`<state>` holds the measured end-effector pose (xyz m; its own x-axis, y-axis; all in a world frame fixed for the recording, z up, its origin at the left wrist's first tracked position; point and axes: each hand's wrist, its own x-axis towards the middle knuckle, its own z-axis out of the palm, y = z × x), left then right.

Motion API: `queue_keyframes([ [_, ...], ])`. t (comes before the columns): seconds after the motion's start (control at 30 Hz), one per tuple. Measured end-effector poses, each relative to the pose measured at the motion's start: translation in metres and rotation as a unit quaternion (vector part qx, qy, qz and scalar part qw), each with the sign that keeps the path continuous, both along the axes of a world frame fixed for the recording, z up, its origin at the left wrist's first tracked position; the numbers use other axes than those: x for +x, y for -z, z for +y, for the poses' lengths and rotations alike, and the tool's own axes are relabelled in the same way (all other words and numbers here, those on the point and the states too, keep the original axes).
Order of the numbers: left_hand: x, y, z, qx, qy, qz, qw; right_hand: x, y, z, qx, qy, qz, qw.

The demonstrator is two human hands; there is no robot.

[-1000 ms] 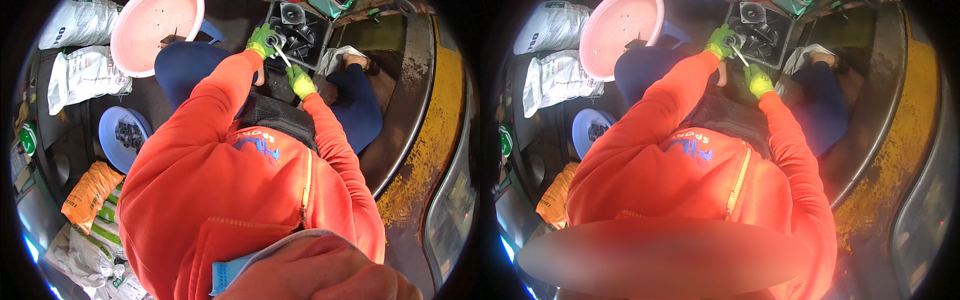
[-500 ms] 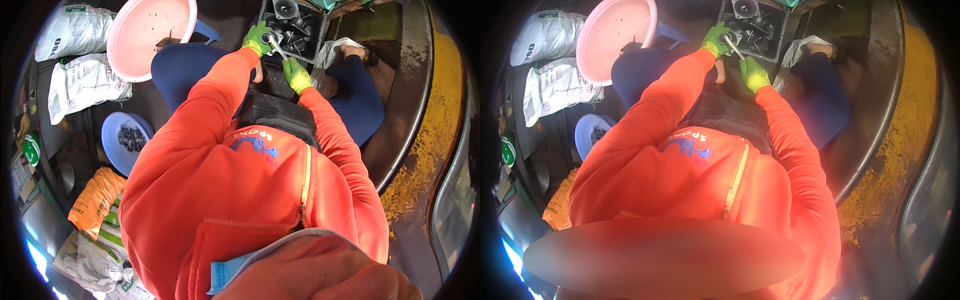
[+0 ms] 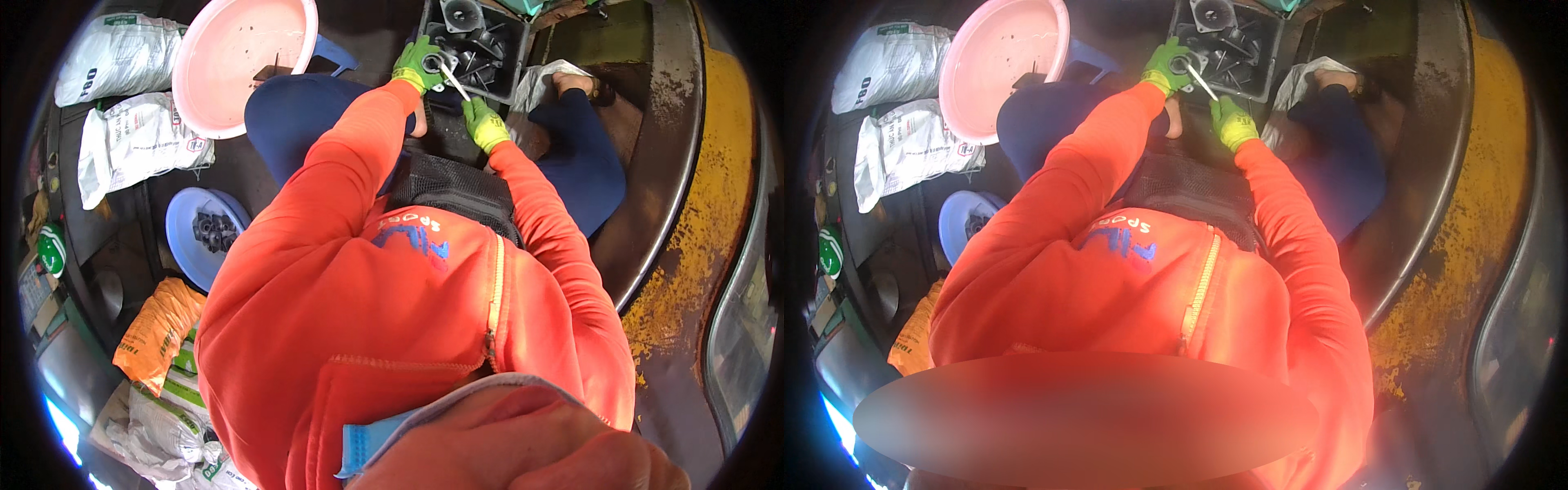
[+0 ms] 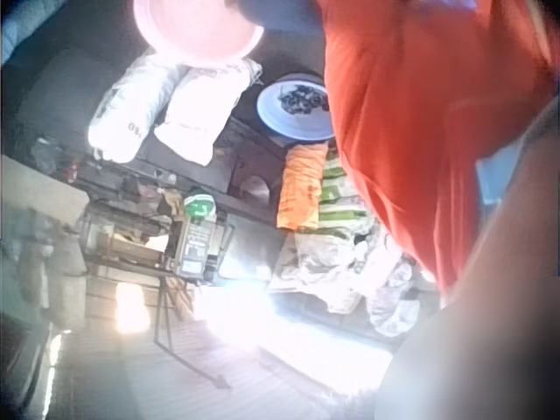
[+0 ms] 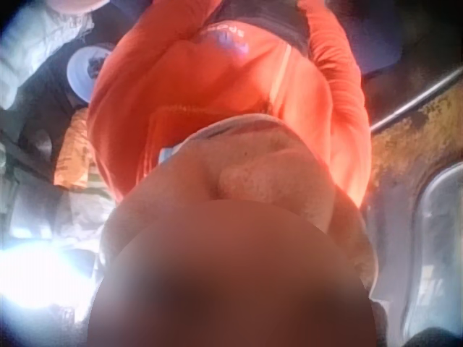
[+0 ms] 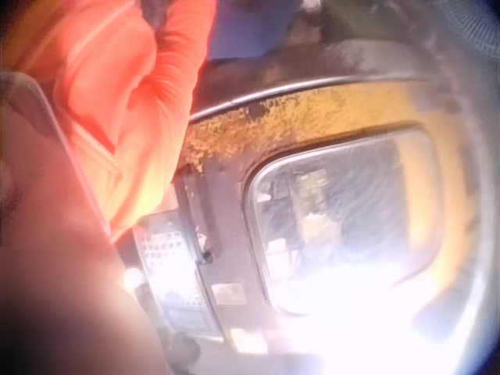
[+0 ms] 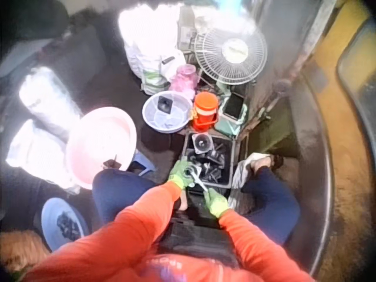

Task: The person sits on the floor and uses a metal tool to scrape and clean small dark metal parts. They repeatedly pick up each part, scrape its surfaces, and place it into a nearby pink basin. The person handles the parts one at a time and continues the process for the duration of the clip.

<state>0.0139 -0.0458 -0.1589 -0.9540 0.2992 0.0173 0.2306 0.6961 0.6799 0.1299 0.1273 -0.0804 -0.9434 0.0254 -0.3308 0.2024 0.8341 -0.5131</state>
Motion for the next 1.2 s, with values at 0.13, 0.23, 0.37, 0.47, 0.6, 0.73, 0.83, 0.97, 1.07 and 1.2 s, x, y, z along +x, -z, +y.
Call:
queue_keyframes([
  [0.13,0.002,-0.005,0.002,-0.022,-0.021,-0.033,0.999,0.002,-0.003,-0.001,-0.070,-0.028,0.111,0.991],
  [0.23,0.004,-0.007,0.004,-0.026,-0.023,-0.004,0.999,0.002,-0.004,0.000,0.002,-0.014,0.030,0.999],
  [0.37,0.004,-0.005,0.001,0.026,-0.022,0.004,0.999,0.000,-0.007,-0.001,-0.022,-0.005,0.042,0.999],
  [0.47,0.003,-0.003,-0.001,0.008,-0.016,-0.002,1.000,0.000,-0.013,-0.003,0.005,-0.014,-0.012,1.000],
  [0.6,-0.004,-0.014,-0.005,0.103,-0.037,-0.092,0.990,0.000,-0.031,-0.001,-0.061,0.025,0.064,0.996],
  [0.73,-0.065,-0.040,-0.005,0.381,-0.256,-0.023,0.888,0.015,-0.069,0.029,-0.270,0.176,0.113,0.940],
  [0.83,-0.153,-0.050,-0.023,0.309,-0.276,-0.032,0.910,0.035,-0.100,0.048,-0.295,0.108,0.208,0.926],
  [0.97,-0.224,-0.026,-0.042,-0.109,-0.039,-0.098,0.988,0.044,-0.123,0.045,-0.499,0.356,-0.051,0.789],
  [1.07,-0.218,-0.002,-0.046,-0.280,0.012,-0.104,0.954,0.034,-0.131,0.038,-0.558,0.299,0.012,0.774],
  [1.2,-0.181,-0.020,-0.043,-0.160,-0.011,0.001,0.987,0.025,-0.139,0.039,-0.531,0.319,0.006,0.785],
])
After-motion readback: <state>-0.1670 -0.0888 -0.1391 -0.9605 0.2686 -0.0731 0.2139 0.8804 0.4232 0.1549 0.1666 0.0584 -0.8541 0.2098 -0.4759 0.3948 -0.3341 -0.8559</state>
